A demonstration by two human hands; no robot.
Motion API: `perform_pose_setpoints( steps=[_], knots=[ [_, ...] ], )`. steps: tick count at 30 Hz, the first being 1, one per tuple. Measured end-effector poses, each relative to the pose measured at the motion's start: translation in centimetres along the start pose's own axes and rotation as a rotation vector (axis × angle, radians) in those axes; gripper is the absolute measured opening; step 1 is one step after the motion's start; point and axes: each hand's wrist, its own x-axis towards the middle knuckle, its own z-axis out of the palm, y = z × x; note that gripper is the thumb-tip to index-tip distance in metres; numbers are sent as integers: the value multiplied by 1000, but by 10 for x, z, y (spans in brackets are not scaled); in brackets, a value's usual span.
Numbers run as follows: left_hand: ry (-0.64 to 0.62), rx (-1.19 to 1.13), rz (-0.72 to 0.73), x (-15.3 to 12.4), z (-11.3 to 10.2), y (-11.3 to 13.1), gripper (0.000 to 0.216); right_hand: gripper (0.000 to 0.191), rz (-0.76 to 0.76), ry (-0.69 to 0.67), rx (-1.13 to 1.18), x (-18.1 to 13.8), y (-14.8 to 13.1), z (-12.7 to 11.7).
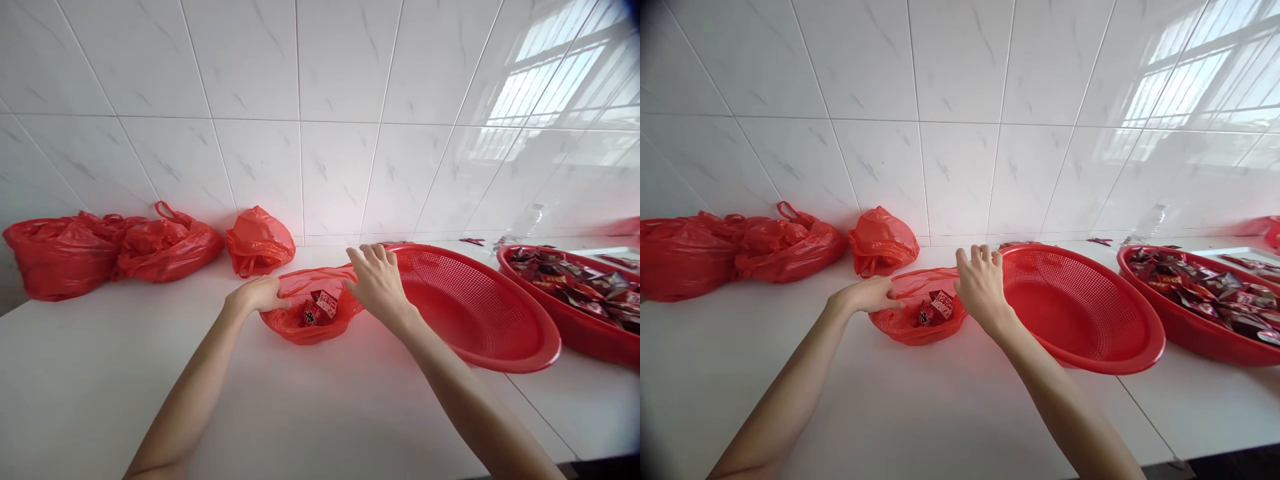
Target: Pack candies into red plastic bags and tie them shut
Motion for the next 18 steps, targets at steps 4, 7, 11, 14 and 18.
perform_pose_setpoints(
  steps=[4,7,11,14,18],
  knots=[
    [20,-30,-29,7,1,-2,43,19,55,-169,7,-1,14,1],
    [12,-64,-26,6,-2,-7,37,29,125,-193,224,1,23,-7],
    [78,-109,14,2,-7,-9,32,38,142,-119,631,4,33,-18],
    [104,-117,69,-3,-10,-5,26,34,111,-30,844,8,35,-22],
    [28,-146,150,-10,-13,-4,11,30,69,23,1015,13,32,-23]
  ],
)
